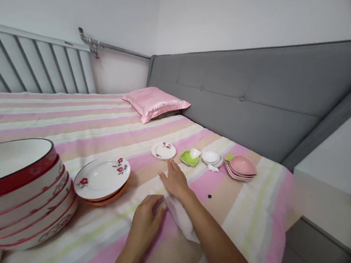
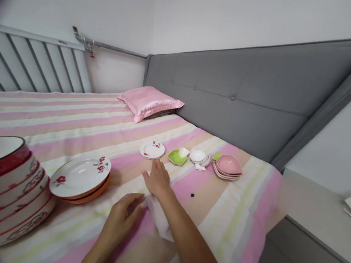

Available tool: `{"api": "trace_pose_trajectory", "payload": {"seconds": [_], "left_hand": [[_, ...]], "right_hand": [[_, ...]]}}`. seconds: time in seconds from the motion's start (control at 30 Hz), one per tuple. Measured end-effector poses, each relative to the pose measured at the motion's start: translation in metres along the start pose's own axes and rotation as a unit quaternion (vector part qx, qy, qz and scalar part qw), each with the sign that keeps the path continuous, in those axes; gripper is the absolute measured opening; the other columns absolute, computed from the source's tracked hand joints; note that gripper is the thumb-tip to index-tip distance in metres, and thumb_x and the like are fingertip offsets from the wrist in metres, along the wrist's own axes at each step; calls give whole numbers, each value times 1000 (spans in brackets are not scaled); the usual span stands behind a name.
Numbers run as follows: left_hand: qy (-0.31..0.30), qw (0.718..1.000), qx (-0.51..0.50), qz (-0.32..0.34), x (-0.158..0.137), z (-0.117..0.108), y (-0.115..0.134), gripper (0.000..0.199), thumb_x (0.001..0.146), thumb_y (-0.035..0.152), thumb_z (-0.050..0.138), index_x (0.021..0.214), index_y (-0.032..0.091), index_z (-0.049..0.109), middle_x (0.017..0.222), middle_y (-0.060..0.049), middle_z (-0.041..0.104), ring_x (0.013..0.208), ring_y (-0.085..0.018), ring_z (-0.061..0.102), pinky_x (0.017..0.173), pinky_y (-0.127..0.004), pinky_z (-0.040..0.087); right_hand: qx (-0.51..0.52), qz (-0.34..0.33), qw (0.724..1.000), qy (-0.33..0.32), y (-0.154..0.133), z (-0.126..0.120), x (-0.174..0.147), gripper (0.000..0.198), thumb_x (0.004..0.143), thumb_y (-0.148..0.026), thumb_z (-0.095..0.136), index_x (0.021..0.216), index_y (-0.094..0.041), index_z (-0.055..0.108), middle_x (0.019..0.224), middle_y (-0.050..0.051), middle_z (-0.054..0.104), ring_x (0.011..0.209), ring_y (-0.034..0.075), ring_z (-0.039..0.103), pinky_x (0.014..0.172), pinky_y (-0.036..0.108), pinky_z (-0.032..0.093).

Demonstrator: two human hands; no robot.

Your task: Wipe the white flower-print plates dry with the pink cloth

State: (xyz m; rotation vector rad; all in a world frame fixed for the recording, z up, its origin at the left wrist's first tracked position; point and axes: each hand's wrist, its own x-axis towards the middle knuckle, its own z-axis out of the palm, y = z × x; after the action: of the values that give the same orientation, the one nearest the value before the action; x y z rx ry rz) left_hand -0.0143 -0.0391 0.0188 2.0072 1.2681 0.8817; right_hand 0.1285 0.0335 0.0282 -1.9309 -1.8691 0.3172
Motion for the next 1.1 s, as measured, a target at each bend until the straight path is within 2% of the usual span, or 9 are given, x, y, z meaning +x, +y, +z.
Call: {"api": "trace_pose_trajectory", "payload": {"seconds": [0.2,0.33,0.47,0.7,0.87,1.1], "left_hand": [[4,1000,-10,-7,0,0,-3,29,83,29,48,103,13,62,105,-13,66,99,-24,60,88,-38,44],[6,1000,-17,-18,0,-1,-4,30,82,29,48,103,13,63,104,-13,66,99,-25,60,88,-39,45],[-1,999,-26,-20,0,0,-5,29,82,28,49,103,14,63,104,-13,66,98,-25,60,88,-40,45],[22,997,-65,-39,1,1,-5,25,78,27,54,98,18,65,102,-12,67,97,-28,60,88,-43,44],[11,998,-48,-37,1,0,-6,28,79,28,52,100,15,65,104,-13,66,99,-27,59,89,-42,43],[7,998,-45,-35,0,1,-6,28,80,28,52,101,14,64,104,-13,66,98,-26,60,88,-41,43]], "right_hand": [[-30,-18,999,9,-4,31,47,63,91,-43,36,142,-9,27,151,12,21,140,26,12,110,39,15],[-44,-12,999,26,1,47,63,60,91,-42,34,141,-9,30,150,12,24,139,26,14,110,41,12],[-56,-16,997,41,5,55,65,57,92,-42,33,140,-11,32,147,13,30,138,26,18,109,43,9],[-72,-41,994,76,8,53,54,48,92,-37,37,134,-14,40,139,13,43,132,24,29,106,43,18],[-80,-57,989,113,11,52,53,36,91,-25,43,126,-18,48,122,11,55,118,20,43,101,36,26],[-105,-60,983,140,13,53,56,35,88,-17,47,123,-18,51,108,11,58,103,22,49,93,36,31]]}}
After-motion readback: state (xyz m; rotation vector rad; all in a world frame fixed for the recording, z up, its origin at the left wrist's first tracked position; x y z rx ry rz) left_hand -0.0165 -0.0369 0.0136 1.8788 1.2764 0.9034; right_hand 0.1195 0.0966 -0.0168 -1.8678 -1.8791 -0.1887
